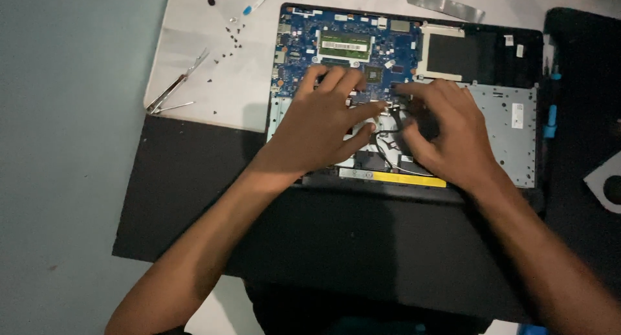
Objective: Reinstalling a motherboard into a laptop chassis and connecting internal ribbon cables and wires.
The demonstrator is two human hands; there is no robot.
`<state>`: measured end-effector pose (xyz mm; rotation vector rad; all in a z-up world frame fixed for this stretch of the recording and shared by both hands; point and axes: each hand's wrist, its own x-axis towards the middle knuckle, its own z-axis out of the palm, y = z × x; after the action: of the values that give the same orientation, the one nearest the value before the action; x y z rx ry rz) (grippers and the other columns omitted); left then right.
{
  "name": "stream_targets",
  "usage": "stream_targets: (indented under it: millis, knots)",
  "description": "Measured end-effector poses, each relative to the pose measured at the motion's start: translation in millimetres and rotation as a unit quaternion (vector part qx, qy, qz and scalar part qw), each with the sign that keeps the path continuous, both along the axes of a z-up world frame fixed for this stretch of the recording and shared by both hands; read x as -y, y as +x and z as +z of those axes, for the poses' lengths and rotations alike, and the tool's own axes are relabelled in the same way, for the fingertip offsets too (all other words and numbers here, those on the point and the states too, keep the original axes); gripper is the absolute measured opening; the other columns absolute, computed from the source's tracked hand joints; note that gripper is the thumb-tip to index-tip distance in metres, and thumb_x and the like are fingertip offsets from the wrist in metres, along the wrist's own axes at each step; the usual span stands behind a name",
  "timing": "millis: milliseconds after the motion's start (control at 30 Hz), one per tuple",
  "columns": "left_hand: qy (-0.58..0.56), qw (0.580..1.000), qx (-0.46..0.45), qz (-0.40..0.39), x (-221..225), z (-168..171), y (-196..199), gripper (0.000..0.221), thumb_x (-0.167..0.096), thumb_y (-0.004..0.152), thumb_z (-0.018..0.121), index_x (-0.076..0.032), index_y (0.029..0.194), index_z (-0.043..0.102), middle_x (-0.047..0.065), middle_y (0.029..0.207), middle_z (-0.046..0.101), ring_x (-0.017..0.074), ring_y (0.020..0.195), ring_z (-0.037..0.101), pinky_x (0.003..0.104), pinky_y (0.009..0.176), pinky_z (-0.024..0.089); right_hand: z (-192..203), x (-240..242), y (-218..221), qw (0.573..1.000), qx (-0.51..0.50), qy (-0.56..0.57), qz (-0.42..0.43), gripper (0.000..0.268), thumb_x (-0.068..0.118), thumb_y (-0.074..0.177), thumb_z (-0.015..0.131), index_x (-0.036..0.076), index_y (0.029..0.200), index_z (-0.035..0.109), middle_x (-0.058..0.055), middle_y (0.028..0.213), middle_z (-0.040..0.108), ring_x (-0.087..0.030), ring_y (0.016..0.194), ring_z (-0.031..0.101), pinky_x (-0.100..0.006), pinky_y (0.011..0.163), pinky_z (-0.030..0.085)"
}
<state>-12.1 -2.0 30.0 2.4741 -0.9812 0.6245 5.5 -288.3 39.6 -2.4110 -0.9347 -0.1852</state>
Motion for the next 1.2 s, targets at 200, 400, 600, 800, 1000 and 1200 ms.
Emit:
stream_targets:
  millis: [200, 400, 600, 800, 1000, 1200]
  knots:
    - [0.037, 0.997, 0.066, 0.017, 8.3, 3.3, -1.8, 0.024, -0.025, 0.116, 0.083, -0.015, 0.138, 0.080, 0.016, 0.138, 0.066, 0.0387, 0.123, 0.067, 0.058, 0.114, 0.049, 5.4, -5.2, -1.9, 0.999, 0.004, 0.032, -0.010, 0.044, 0.005, 0.106, 0.067, 0.007, 0.149, 0.076, -0.010, 0.119, 0.074, -0.036, 0.118, 0.069, -0.050, 0.102, 0.045]
    - [0.085, 0.994, 0.059, 0.026, 11.9, 8.9, -0.3, 0.036, -0.030, 0.117, 0.080, -0.016, 0.150, 0.079, 0.019, 0.141, 0.072, 0.0362, 0.121, 0.070, 0.056, 0.106, 0.052, 2.4, 1.3, 1.5, 0.999, -0.029, 0.032, -0.012, 0.049, 0.006, 0.105, 0.068, 0.008, 0.154, 0.071, -0.012, 0.123, 0.071, -0.033, 0.116, 0.067, -0.050, 0.102, 0.045]
    - [0.113, 0.990, 0.080, 0.026, 11.4, 3.7, 3.3, 0.032, -0.036, 0.119, 0.079, -0.020, 0.146, 0.083, 0.016, 0.146, 0.069, 0.0388, 0.115, 0.070, 0.060, 0.106, 0.054, 4.3, -1.9, -0.4, 0.998, -0.024, 0.051, -0.014, 0.048, 0.000, 0.102, 0.067, 0.007, 0.149, 0.074, -0.010, 0.118, 0.072, -0.033, 0.116, 0.068, -0.048, 0.097, 0.042]
    - [0.022, 1.000, -0.011, 0.006, 9.9, 4.1, 0.3, 0.029, -0.029, 0.115, 0.078, -0.016, 0.141, 0.084, 0.013, 0.137, 0.076, 0.0370, 0.123, 0.069, 0.057, 0.105, 0.048, -1.9, 4.9, 3.6, 0.999, -0.033, 0.040, -0.007, 0.049, 0.008, 0.104, 0.074, 0.009, 0.153, 0.070, -0.012, 0.122, 0.071, -0.031, 0.114, 0.067, -0.049, 0.101, 0.045]
    - [-0.023, 0.999, -0.018, -0.023, 4.8, 2.4, 5.8, 0.025, -0.018, 0.116, 0.072, -0.019, 0.139, 0.081, 0.011, 0.135, 0.071, 0.0365, 0.121, 0.069, 0.057, 0.109, 0.046, -4.8, 9.6, 9.4, 0.998, -0.044, 0.051, -0.013, 0.035, 0.008, 0.106, 0.070, 0.011, 0.140, 0.080, -0.012, 0.128, 0.069, -0.033, 0.124, 0.062, -0.050, 0.105, 0.041]
    - [0.005, 1.000, -0.006, -0.002, 4.8, 0.0, 5.1, 0.028, -0.020, 0.112, 0.081, -0.020, 0.140, 0.080, 0.010, 0.138, 0.064, 0.0342, 0.129, 0.059, 0.056, 0.110, 0.047, -3.0, 4.4, 14.7, 0.997, -0.037, 0.066, -0.016, 0.021, 0.024, 0.119, 0.080, 0.012, 0.134, 0.086, -0.008, 0.126, 0.077, -0.030, 0.119, 0.065, -0.050, 0.102, 0.044]
